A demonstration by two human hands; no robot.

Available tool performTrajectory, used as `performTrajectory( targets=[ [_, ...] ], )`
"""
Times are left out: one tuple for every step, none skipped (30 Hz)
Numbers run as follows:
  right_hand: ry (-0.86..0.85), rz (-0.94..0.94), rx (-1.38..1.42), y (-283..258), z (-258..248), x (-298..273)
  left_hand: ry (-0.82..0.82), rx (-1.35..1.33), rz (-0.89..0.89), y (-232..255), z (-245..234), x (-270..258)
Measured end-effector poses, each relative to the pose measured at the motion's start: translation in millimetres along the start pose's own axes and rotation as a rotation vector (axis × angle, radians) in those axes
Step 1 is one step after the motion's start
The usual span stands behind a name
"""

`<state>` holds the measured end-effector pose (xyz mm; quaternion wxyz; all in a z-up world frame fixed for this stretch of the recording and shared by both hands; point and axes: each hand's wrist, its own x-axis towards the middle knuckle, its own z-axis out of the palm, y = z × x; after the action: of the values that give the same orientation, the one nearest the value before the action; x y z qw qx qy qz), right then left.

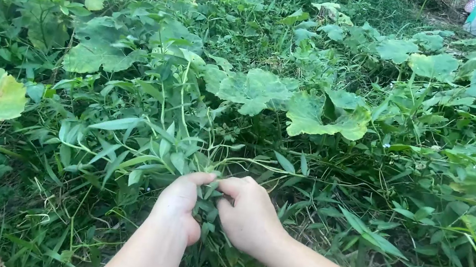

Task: The recorder is picking leafy green vegetables from a garden patch by hand.

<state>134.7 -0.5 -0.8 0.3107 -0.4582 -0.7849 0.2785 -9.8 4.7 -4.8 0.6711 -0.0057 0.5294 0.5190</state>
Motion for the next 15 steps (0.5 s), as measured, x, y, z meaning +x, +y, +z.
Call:
performTrajectory(
  targets=[
    [0.036,-0.051,0.008,-1,-2,0,-0.014,-0.005,-0.015,2,0,-1],
    [0.037,-0.052,0.008,-2,-4,3,-0.014,-0.005,-0.014,3,-6,9],
    [0.025,-0.001,0.118,-2,-6,6,-0.061,0.012,-0.04,4,-11,18],
    [0.012,0.049,0.227,-3,-9,9,-0.109,0.028,-0.066,5,-17,28],
    [0.012,0.047,0.225,-3,-12,13,-0.111,0.027,-0.065,5,-12,15],
    [0.029,0.124,0.258,-2,-15,17,-0.055,0.077,-0.061,5,-7,2],
    [0.045,0.201,0.291,-1,-18,21,0.002,0.126,-0.057,5,-2,-11],
    [0.048,0.2,0.288,10,-16,21,-0.002,0.126,-0.057,1,-2,-8],
    [0.029,0.153,0.168,21,-15,22,-0.003,0.098,-0.013,-3,-2,-5],
    [0.01,0.108,0.052,33,-13,22,-0.001,0.074,0.03,-7,-2,-3],
    [0.013,0.111,0.052,32,-18,19,-0.002,0.077,0.028,-8,2,-6],
    [-0.075,0.052,0.0,30,-20,17,-0.02,0.076,0.051,-8,4,-9],
    [-0.163,-0.008,-0.052,28,-23,16,-0.037,0.075,0.073,-7,6,-13],
    [-0.164,-0.012,-0.052,16,-30,17,-0.035,0.072,0.076,-4,5,-16],
    [-0.22,0.032,-0.065,5,-37,19,-0.05,0.068,0.116,0,4,-18]
  ],
)
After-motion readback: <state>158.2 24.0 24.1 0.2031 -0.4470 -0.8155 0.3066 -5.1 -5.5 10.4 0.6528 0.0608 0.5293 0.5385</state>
